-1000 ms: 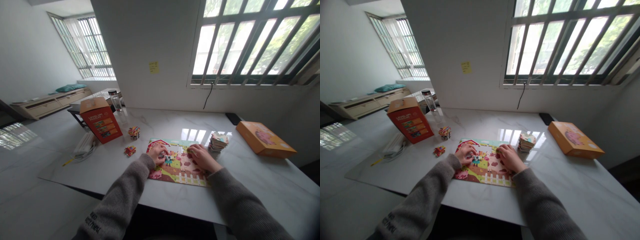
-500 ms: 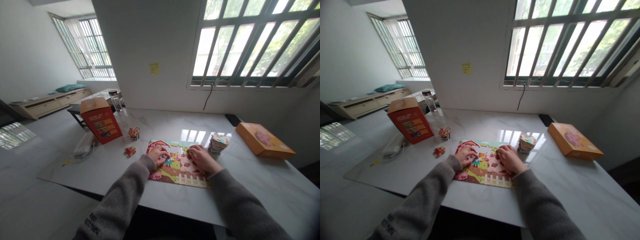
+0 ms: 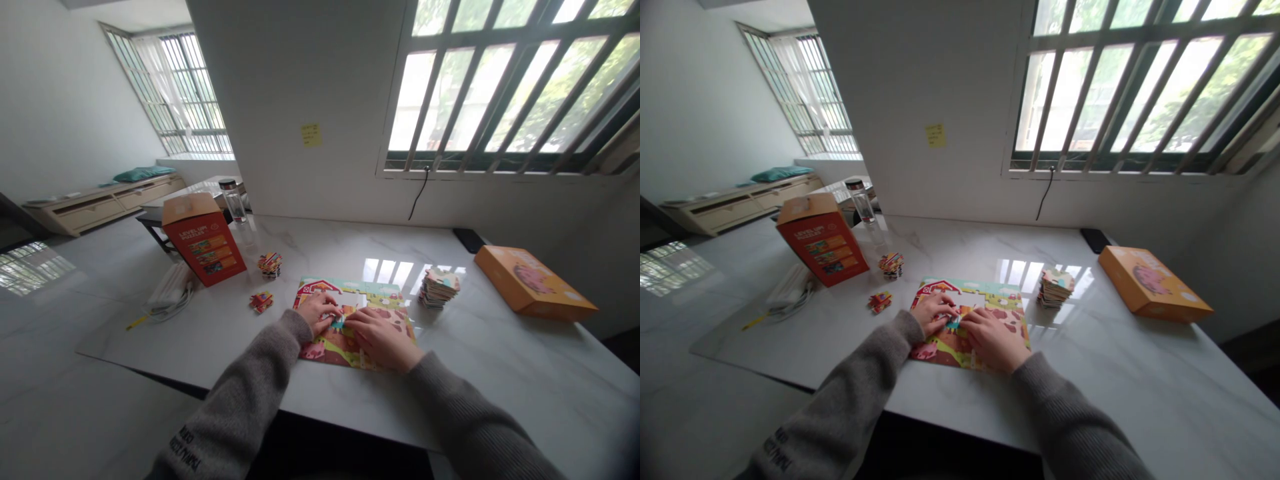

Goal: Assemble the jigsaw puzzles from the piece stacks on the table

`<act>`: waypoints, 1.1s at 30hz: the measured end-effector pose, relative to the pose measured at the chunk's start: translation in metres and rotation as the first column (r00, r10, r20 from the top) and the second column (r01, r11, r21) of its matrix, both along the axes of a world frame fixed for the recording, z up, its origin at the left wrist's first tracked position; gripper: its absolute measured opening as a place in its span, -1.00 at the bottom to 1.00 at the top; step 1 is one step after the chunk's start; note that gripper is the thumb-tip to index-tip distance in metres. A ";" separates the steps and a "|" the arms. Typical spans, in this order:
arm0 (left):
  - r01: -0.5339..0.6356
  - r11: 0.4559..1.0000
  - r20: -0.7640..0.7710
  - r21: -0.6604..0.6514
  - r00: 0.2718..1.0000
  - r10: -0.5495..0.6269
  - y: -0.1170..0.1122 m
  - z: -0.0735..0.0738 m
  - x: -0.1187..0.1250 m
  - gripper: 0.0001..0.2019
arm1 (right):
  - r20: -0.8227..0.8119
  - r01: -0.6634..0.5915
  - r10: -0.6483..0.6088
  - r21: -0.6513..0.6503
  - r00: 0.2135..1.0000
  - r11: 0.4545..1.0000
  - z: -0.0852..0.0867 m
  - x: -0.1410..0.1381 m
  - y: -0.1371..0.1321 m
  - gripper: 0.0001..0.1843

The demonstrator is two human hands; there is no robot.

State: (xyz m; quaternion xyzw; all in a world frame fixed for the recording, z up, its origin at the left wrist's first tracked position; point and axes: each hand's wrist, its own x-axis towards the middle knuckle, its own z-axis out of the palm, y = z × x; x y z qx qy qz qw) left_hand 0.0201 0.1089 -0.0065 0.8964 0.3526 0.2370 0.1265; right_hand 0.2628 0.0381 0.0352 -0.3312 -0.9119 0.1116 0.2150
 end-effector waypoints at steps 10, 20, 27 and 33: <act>-0.483 0.859 0.067 0.173 0.875 0.479 -0.013 0.016 -0.065 -0.80 | -0.045 -0.003 0.000 -0.063 0.999 0.998 0.003 0.001 -0.002 -0.59; -0.850 0.520 -0.028 0.089 0.520 0.854 -0.033 0.004 -0.125 -0.74 | -0.053 0.002 -0.005 -0.069 0.999 0.998 -0.002 0.003 -0.001 -0.64; -0.832 0.554 -0.061 0.041 0.551 0.832 -0.033 0.010 -0.124 -0.81 | -0.047 -0.010 0.007 -0.071 0.999 0.997 -0.001 0.002 0.000 -0.69; -0.829 0.557 0.022 0.048 0.558 0.829 -0.030 0.006 -0.127 -0.75 | -0.056 -0.007 0.003 -0.077 0.998 0.997 0.001 0.003 -0.002 -0.70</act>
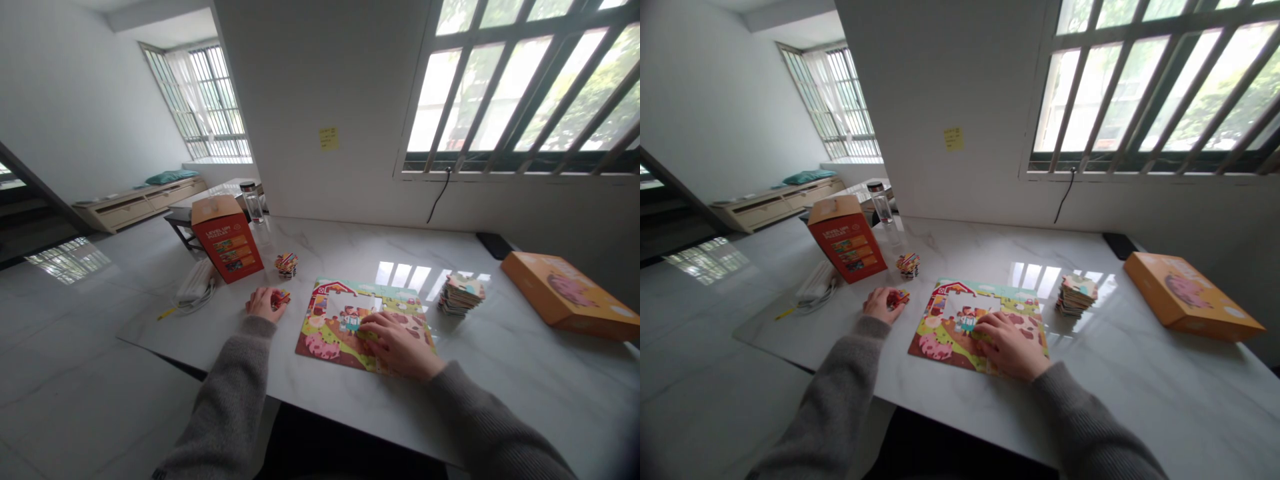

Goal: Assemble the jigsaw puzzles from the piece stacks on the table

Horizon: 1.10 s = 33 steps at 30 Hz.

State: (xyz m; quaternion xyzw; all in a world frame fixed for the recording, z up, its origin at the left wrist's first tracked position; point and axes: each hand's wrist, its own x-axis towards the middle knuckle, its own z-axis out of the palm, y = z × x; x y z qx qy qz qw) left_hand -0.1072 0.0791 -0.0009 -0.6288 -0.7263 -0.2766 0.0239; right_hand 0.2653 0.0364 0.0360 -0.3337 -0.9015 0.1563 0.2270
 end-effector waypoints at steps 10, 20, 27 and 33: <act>0.515 0.784 0.082 0.345 0.816 -0.572 -0.006 0.005 0.043 -0.73 | -0.031 0.015 -0.015 0.003 0.999 1.000 -0.007 0.003 0.007 -0.71; 0.728 0.498 -0.039 0.472 0.581 -0.813 -0.029 0.016 0.132 -0.68 | -0.478 0.030 -0.225 -0.382 0.849 0.924 0.004 -0.023 -0.002 -0.63; 0.673 0.584 0.138 0.453 0.595 -0.792 -0.031 0.014 0.137 -0.66 | -0.494 0.098 -0.312 -0.412 0.811 0.906 0.002 -0.020 0.003 -0.68; 0.662 0.703 0.354 0.260 0.612 -0.707 -0.031 0.017 0.133 -0.79 | -0.462 0.134 -0.258 -0.284 0.848 0.949 0.003 -0.018 0.002 -0.82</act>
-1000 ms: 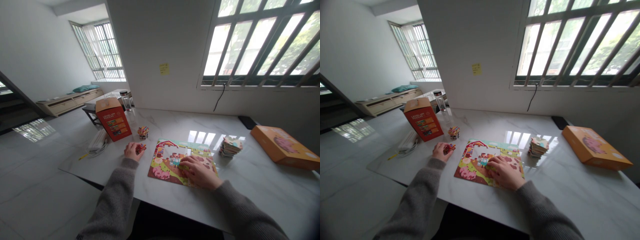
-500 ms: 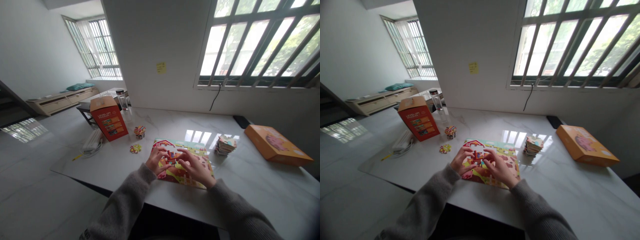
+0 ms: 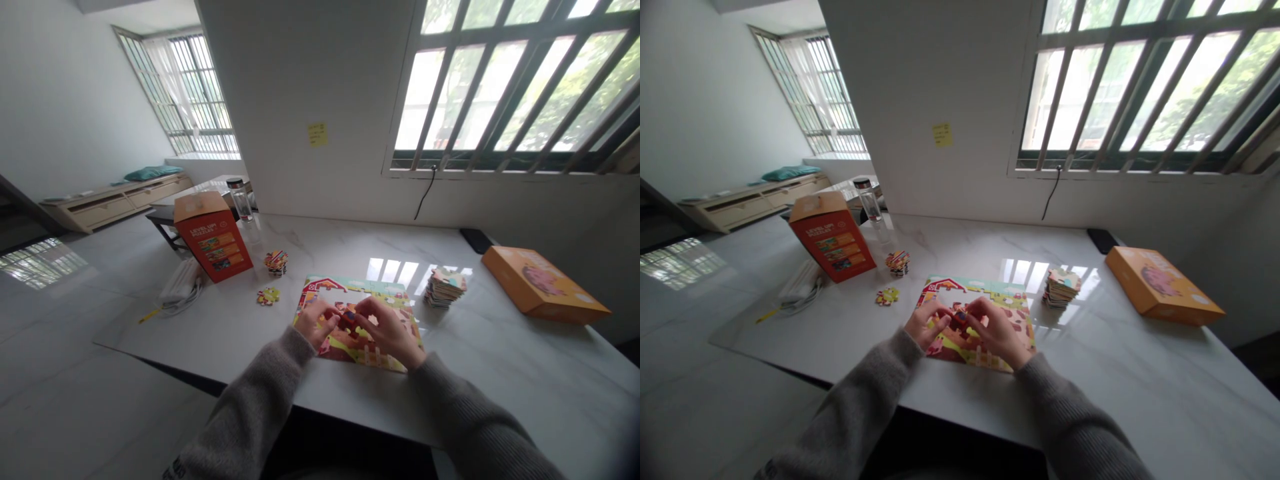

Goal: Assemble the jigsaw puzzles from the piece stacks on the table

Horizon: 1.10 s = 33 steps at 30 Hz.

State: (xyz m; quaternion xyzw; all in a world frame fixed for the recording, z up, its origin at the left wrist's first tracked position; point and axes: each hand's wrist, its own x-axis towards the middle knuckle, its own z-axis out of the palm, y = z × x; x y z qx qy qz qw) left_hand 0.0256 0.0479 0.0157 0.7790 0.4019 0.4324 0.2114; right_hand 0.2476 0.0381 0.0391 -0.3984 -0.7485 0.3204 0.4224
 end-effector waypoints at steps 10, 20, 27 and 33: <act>-0.113 0.941 0.179 -0.320 0.968 0.178 0.008 -0.001 -0.003 -0.68 | 0.239 -0.055 -0.042 0.385 0.970 0.921 0.002 -0.003 -0.005 -0.66; -0.142 0.938 0.173 -0.316 0.963 0.204 0.007 -0.004 -0.002 -0.63 | 0.384 -0.103 -0.072 0.418 0.921 0.903 -0.001 -0.003 -0.005 -0.59; -0.255 0.955 0.071 -0.151 0.961 0.268 0.018 -0.001 -0.042 -0.72 | 0.364 -0.067 -0.050 0.304 0.930 0.950 -0.007 0.002 -0.002 -0.63; -0.180 0.979 -0.141 0.099 0.971 0.193 0.026 -0.010 -0.073 -0.79 | 0.362 -0.118 0.004 0.293 0.932 0.949 -0.004 0.000 -0.003 -0.67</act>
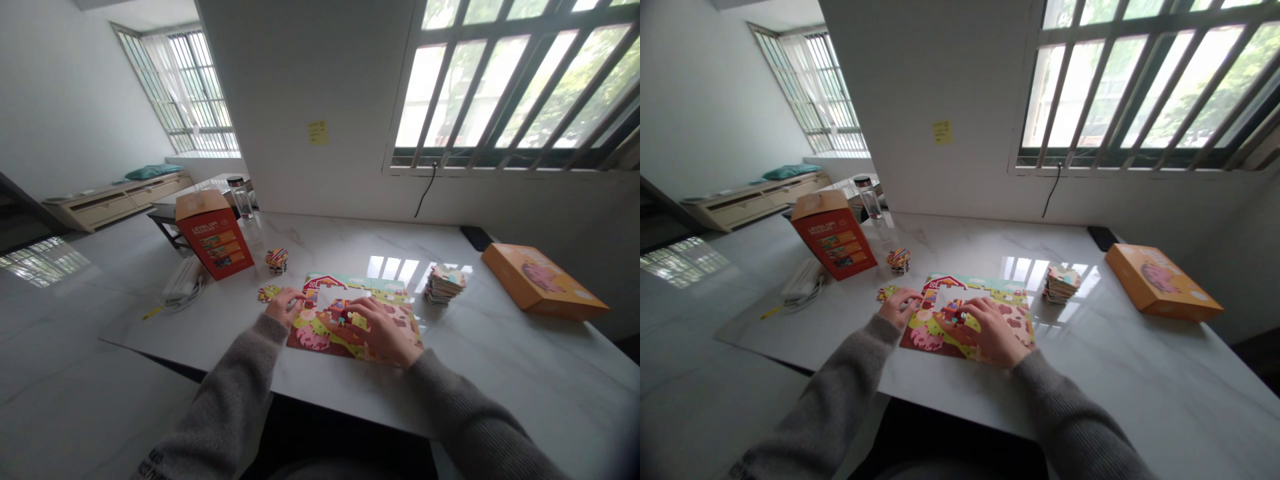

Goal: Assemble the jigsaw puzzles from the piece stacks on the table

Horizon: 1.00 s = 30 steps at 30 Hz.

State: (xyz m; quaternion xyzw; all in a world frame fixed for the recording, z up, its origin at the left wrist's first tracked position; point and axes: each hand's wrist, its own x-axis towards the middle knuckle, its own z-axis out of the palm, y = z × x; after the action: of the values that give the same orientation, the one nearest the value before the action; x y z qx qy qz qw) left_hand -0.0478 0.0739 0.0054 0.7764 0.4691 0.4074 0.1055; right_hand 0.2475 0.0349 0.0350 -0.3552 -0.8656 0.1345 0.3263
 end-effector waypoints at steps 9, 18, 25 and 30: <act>0.104 0.995 -0.114 -0.001 0.988 -0.103 0.004 -0.011 0.005 -0.79 | 0.137 -0.063 0.059 0.025 0.989 0.998 0.014 -0.019 0.027 -0.70; 0.082 0.997 -0.154 0.003 0.985 -0.081 0.006 -0.015 0.004 -0.83 | 0.286 -0.024 0.005 0.063 0.958 0.998 0.008 -0.044 0.041 -0.70; 0.063 0.998 -0.205 0.004 0.977 -0.060 0.004 -0.014 0.005 -0.81 | 0.289 -0.002 -0.009 0.036 0.957 0.999 -0.002 -0.042 0.044 -0.71; 0.066 0.998 -0.198 0.014 0.978 -0.062 0.005 -0.017 0.005 -0.81 | 0.269 0.075 -0.089 0.063 0.959 0.995 -0.007 -0.040 0.061 -0.66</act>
State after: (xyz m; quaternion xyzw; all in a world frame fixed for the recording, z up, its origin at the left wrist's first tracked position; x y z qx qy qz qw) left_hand -0.0432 0.0792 -0.0115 0.8288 0.4480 0.3293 0.0636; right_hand 0.2071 0.0954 0.0280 -0.3972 -0.8899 0.0483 0.2190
